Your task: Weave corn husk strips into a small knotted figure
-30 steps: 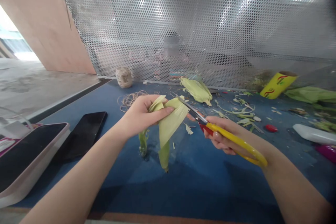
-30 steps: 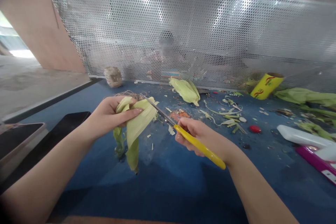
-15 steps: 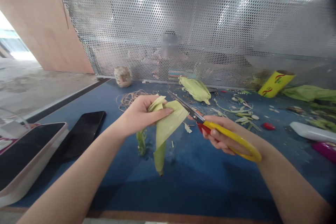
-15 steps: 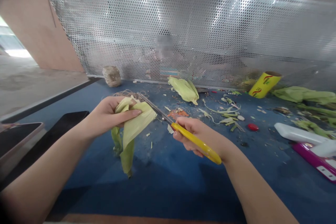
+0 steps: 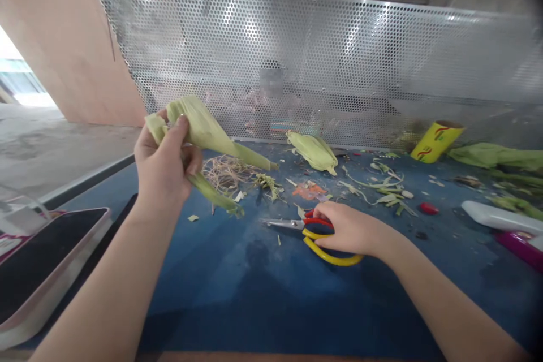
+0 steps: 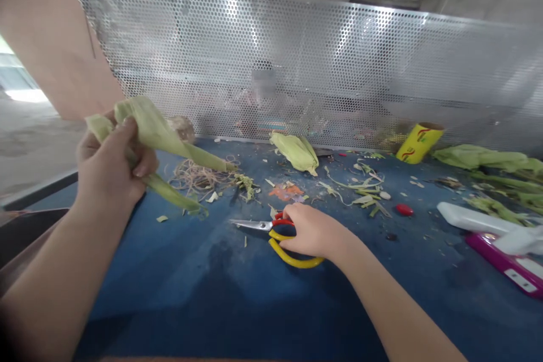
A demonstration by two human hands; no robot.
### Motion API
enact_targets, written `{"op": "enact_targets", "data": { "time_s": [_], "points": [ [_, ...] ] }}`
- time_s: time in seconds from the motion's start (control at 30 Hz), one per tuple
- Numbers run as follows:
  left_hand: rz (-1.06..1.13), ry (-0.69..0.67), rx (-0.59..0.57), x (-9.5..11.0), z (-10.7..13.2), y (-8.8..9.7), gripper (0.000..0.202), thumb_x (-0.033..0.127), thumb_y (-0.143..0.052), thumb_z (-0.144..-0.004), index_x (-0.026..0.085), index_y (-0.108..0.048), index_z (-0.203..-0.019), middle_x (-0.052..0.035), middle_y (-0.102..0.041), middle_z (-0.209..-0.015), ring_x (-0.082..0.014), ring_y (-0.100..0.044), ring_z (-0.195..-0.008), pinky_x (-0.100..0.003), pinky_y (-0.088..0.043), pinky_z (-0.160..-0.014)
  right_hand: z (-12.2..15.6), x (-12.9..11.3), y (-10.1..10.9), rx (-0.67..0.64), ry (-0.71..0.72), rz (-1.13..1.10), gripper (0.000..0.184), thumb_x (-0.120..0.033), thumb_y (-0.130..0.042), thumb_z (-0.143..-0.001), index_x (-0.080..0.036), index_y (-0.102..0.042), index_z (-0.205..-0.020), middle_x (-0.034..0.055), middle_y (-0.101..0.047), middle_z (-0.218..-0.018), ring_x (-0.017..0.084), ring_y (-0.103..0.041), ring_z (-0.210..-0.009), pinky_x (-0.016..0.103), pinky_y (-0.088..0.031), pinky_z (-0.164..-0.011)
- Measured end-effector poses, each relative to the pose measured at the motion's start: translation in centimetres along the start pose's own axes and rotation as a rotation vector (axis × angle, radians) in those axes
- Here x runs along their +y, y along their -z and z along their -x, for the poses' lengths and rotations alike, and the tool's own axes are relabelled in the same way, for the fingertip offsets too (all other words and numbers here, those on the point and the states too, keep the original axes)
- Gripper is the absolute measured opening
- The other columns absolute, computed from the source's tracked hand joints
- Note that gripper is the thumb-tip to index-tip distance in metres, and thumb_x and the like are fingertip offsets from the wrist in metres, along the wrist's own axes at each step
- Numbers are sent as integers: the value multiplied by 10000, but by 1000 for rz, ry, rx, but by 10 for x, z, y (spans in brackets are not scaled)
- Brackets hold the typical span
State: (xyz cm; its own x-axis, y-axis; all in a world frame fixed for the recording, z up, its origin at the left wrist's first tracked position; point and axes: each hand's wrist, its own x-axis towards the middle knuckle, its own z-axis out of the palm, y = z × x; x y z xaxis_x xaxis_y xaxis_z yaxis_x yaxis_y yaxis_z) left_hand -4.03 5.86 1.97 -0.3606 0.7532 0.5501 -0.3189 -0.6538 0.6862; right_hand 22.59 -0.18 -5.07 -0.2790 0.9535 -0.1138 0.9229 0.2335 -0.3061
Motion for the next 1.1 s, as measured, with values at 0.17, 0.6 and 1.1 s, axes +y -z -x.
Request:
{"op": "enact_targets", "data": {
  "time_s": [0.17,0.6,1.1],
  "points": [
    [-4,44,42,-4,0,3,108,148,-632,-678,163,-541,-735,77,-464,-470,-33,-313,-206,-176,-163,-209,-23,-38,1,266,301,193,157,-150,-434,-824,-168,-589,-844,64,-608,-949,181,-544,-947,299,-401,-849],
    [-27,84,102,2,-8,23,76,181,-596,-723,213,-529,-740,89,-429,-531,-12,-329,-288,-188,-208,-271,-108,-107,-35,224,479,467,216,-8,-409,-793,-116,-566,-894,98,-605,-898,194,-611,-829,250,-462,-654],
    [-132,276,-519,6,41,-8,214,293,-529,-811,296,-461,-1014,106,-440,-491,-63,-461,-248,-157,-274,-237,-12,4,70,668,-334,170,355,-283,-427,-848,-133,-542,-1149,189,-569,-1122,306,-566,-966,423,-441,-758]
  ]
}}
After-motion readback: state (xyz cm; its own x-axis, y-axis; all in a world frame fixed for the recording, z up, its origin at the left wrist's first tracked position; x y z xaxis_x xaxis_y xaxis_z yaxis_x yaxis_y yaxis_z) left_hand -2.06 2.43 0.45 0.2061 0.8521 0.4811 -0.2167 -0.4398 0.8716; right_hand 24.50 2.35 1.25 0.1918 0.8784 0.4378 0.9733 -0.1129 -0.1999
